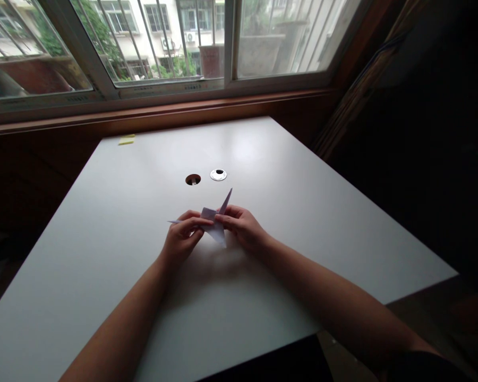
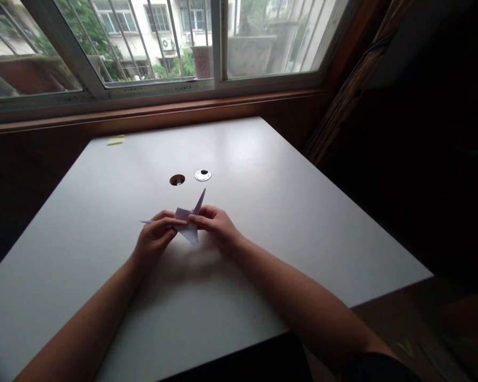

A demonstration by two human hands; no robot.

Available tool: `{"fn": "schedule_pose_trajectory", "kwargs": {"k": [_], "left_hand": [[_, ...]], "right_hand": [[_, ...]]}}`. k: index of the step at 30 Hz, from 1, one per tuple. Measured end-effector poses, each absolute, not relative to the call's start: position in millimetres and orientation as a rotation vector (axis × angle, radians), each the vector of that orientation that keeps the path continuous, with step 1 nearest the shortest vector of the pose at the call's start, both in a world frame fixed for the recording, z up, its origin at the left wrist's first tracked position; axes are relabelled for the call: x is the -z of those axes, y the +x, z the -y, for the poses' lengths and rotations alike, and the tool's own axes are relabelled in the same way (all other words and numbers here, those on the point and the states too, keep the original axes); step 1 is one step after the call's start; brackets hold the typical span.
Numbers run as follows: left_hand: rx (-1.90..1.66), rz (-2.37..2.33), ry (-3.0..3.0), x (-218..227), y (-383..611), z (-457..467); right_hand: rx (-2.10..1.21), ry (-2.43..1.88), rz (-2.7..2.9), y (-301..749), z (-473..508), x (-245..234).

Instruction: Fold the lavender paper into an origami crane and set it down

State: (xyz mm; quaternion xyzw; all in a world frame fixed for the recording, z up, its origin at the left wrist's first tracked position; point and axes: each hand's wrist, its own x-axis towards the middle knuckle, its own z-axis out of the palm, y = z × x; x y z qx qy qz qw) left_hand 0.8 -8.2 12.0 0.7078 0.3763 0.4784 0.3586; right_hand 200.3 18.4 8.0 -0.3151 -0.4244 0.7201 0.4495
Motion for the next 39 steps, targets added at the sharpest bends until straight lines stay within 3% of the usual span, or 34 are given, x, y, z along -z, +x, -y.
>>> {"fn": "schedule_pose_trajectory", "kwargs": {"k": [19,26,39], "left_hand": [[-1.522,-0.863,1.373,-8.3,12.7,6.4],[-1.164,-1.077,1.480,-8.3,1.5,-0.1],[-1.071,-1.086,1.453,-11.9,-3.1,3.1]], "right_hand": [[-1.518,-0.804,1.013,201.9,-26.7,3.4],[-1.561,-0.807,1.085,198.8,-20.5,-1.1],[-1.592,-0.838,1.314,202.3,-17.7,-6.8]]}}
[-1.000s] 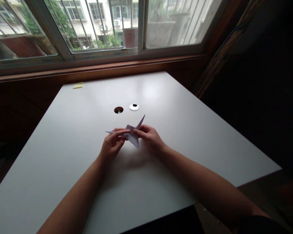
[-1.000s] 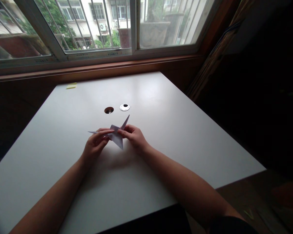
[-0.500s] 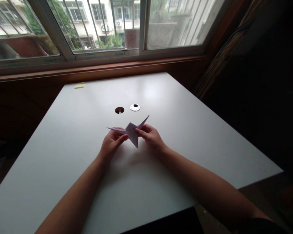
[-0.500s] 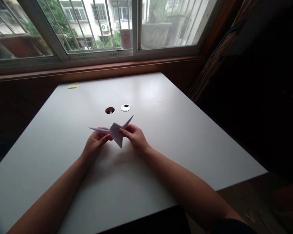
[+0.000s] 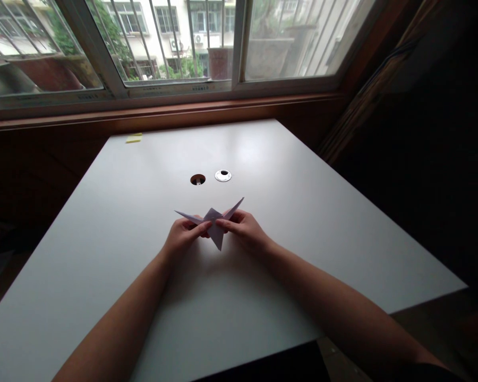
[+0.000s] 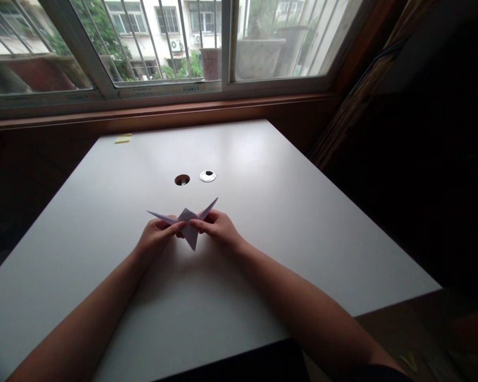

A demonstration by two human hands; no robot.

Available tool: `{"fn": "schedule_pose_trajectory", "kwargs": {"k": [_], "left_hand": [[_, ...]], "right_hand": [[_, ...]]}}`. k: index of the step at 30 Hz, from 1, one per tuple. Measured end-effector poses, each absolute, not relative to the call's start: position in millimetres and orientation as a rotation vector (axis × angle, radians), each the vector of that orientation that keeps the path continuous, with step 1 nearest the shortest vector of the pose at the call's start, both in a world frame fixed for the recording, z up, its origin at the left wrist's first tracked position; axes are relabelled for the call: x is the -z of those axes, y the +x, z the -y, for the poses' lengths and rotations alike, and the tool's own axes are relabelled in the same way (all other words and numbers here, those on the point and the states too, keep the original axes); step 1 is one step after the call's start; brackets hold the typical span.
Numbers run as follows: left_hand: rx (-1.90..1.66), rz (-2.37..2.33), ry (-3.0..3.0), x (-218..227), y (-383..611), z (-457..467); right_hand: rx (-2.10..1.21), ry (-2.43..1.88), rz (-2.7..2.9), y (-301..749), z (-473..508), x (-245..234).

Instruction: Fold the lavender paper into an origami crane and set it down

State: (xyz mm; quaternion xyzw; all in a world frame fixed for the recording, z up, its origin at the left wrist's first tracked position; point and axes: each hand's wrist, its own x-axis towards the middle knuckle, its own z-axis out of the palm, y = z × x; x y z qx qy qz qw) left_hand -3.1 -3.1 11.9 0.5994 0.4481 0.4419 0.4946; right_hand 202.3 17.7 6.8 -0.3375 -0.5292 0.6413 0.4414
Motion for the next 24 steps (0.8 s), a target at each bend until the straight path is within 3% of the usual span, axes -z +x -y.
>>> {"fn": "schedule_pose_trajectory", "kwargs": {"k": [18,24], "left_hand": [[-1.046,-1.073,1.386,-8.1,-2.5,3.6],[-1.082,-1.049,1.437,-11.3,-0.6,6.1]], "right_hand": [[-1.552,-1.026,1.627,208.0,-20.8,-9.4],[-1.608,-0.948,1.486,205.3,-18.1,-3.8]]}}
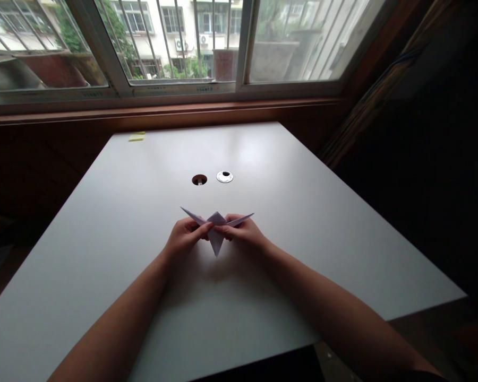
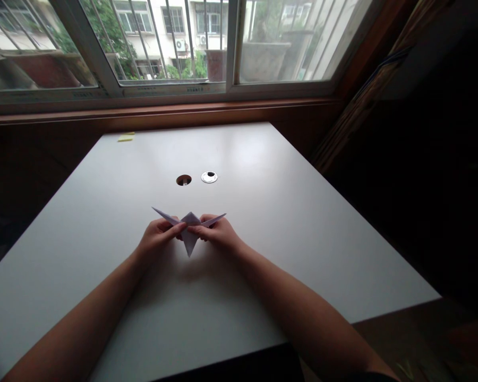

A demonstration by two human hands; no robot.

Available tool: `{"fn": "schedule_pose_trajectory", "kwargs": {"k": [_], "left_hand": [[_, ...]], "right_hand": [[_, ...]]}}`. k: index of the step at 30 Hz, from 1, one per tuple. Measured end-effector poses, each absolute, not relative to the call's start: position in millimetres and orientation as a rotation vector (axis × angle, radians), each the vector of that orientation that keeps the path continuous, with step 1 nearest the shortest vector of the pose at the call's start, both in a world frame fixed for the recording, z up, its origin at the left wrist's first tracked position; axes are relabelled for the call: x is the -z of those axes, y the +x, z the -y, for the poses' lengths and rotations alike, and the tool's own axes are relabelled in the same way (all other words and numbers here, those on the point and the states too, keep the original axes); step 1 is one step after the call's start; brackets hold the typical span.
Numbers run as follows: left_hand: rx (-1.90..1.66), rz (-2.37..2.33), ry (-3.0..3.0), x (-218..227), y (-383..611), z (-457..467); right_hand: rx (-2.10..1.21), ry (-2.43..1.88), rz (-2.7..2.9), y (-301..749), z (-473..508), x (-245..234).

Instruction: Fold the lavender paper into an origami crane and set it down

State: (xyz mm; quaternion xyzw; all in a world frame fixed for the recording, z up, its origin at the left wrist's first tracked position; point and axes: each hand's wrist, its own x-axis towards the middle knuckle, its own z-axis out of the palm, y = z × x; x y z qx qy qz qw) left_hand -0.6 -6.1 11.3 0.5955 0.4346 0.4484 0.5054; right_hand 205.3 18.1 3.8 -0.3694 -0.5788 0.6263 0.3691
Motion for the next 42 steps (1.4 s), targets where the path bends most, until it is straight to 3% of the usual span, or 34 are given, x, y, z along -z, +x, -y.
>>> {"fn": "schedule_pose_trajectory", "kwargs": {"k": [10,18,30,42], "left_hand": [[-1.135,-1.044,1.486,-12.6,1.7,7.6],[-1.346,-1.024,1.761,-16.7,-2.6,8.9],[-1.581,-0.888,2.176,-21.7,-0.9,14.8],[-1.560,-0.917,2.192,-28.3,-0.7,18.2]], "right_hand": [[-1.608,-0.913,1.440,204.3,-16.6,-8.6],[-1.028,-0.753,1.655,205.9,-16.1,-9.0],[-0.535,-0.636,1.836,215.6,-7.0,-25.5],[-0.632,-0.648,1.878,215.5,-5.3,-24.7]]}}
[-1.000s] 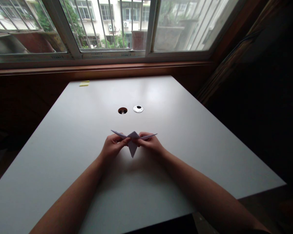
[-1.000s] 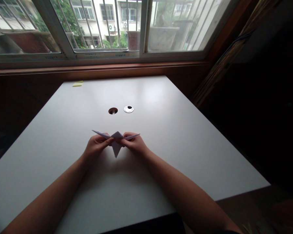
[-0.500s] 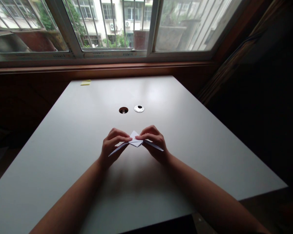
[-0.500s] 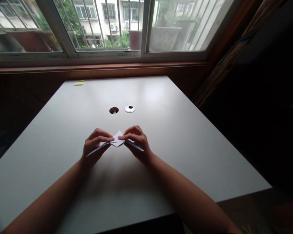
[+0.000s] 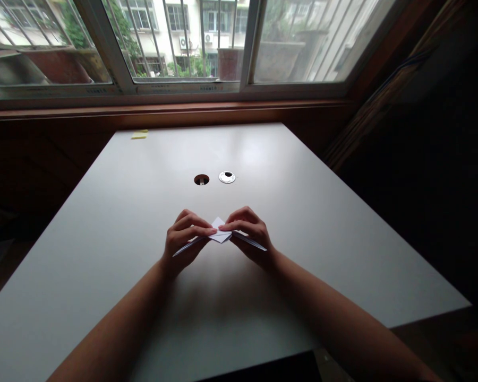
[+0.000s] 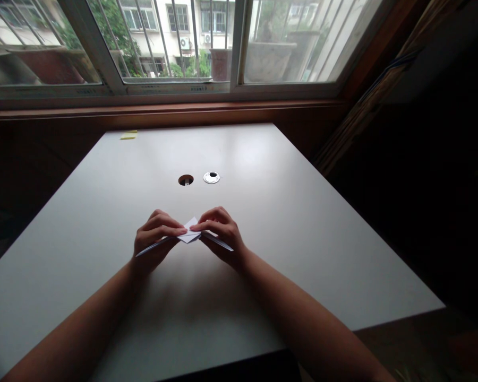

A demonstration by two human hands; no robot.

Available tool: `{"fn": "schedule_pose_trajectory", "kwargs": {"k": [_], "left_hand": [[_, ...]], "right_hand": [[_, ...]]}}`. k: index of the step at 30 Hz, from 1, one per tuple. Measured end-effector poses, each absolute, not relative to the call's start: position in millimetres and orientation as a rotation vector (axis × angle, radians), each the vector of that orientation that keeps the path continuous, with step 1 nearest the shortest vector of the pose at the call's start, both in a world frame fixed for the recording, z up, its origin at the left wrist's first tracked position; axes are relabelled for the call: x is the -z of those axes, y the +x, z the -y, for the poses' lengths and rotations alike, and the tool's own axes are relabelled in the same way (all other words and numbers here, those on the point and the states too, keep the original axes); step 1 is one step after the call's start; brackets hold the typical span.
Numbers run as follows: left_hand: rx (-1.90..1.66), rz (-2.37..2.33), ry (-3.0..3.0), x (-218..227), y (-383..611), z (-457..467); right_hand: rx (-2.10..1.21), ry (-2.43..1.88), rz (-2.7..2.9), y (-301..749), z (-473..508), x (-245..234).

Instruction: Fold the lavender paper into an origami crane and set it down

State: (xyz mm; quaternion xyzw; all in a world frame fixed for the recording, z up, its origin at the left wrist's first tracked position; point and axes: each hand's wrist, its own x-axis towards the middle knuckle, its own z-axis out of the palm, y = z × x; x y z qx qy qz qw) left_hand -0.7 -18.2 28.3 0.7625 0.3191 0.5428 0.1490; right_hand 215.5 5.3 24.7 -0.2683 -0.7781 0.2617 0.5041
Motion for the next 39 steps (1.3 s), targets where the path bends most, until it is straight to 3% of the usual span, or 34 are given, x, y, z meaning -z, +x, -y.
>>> {"fn": "schedule_pose_trajectory", "kwargs": {"k": [19,26,39], "left_hand": [[-1.261,-1.034,1.228,-8.8,4.4,6.3],[-1.531,-0.978,1.064,-5.6,6.9,-0.5],[-1.458,-0.986,1.248,-8.5,10.7,6.6]], "right_hand": [[-1.328,-0.782,1.533,206.6,-14.3,-3.2],[-1.161,-0.674,1.571,208.3,-10.8,-1.9],[-1.013,-0.681,1.812,208.6,-18.1,-4.8]]}}
